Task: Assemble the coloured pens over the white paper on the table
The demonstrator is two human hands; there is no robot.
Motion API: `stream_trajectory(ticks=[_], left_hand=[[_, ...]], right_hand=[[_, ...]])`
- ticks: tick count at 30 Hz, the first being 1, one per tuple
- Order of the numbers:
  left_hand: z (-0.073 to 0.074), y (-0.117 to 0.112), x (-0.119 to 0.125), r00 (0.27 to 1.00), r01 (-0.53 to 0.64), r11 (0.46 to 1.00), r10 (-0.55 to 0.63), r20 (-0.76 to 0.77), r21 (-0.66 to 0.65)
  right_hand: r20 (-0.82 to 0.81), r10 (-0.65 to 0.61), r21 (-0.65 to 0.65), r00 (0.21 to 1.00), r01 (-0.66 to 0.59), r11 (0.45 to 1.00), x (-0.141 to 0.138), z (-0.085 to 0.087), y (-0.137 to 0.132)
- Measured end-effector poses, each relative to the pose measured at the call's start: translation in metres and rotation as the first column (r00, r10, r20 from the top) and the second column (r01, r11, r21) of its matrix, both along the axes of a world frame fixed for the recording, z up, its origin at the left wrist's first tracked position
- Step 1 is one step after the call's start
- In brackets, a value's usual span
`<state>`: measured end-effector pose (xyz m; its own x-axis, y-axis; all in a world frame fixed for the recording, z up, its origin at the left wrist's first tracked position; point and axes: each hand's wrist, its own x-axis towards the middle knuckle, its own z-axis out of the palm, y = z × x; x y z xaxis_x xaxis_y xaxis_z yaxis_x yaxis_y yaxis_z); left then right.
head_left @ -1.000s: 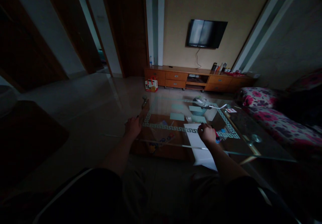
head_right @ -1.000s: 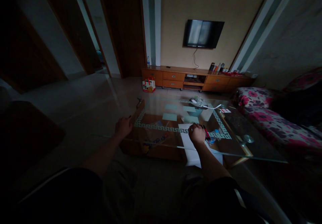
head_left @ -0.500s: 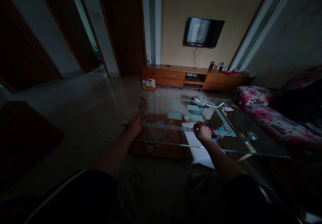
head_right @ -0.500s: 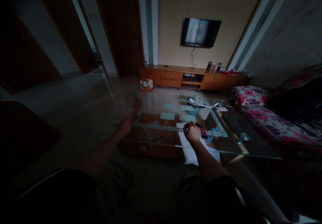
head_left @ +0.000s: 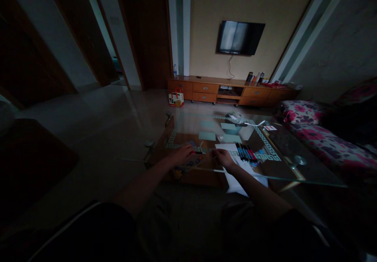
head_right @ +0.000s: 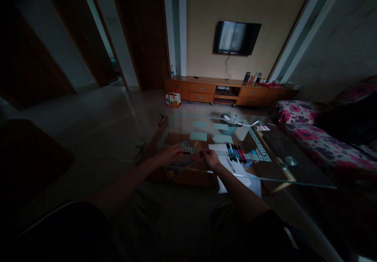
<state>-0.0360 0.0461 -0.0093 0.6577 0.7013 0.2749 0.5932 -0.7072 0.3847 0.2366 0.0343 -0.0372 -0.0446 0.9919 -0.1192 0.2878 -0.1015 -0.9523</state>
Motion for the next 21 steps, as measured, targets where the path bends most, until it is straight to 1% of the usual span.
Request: stream_trajectory(ticks=[2,5,9,12,16,21], left_hand=[[0.004,-0.003,0.004,1.0,0.021,1.0,-0.021,-0.003,0.017],[0.01,-0.007,0.01,1.0,0.015,0.999,-0.015,-0.018,0.044],[0.015,-0.012,0.017,0.997,0.028,0.996,-0.022,-0.07,0.079],[0.016,-0.012,0.019,0.996,0.025,0.995,-0.016,-0.084,0.102],[0.013,-0.011,0.021,0.996,0.006,0.994,0.004,-0.092,0.112],[0.014,-0.013,0.021,0.992,-0.034,0.987,0.052,-0.113,0.155]], right_hand=[[-0.079,0.038,-0.064,0.996,-0.043,0.997,-0.002,-0.001,-0.004],[-0.131,0.098,-0.116,0.987,-0.113,0.987,-0.004,0.004,-0.007],[-0.097,0.138,-0.095,0.986,-0.148,0.985,-0.008,0.017,-0.011],[-0.067,0.173,-0.085,0.983,-0.179,0.98,-0.011,0.025,-0.014],[-0.072,0.19,-0.071,0.979,-0.195,0.978,-0.013,0.027,-0.017],[-0.117,0.236,-0.102,0.965,-0.249,0.963,-0.013,0.029,-0.019]])
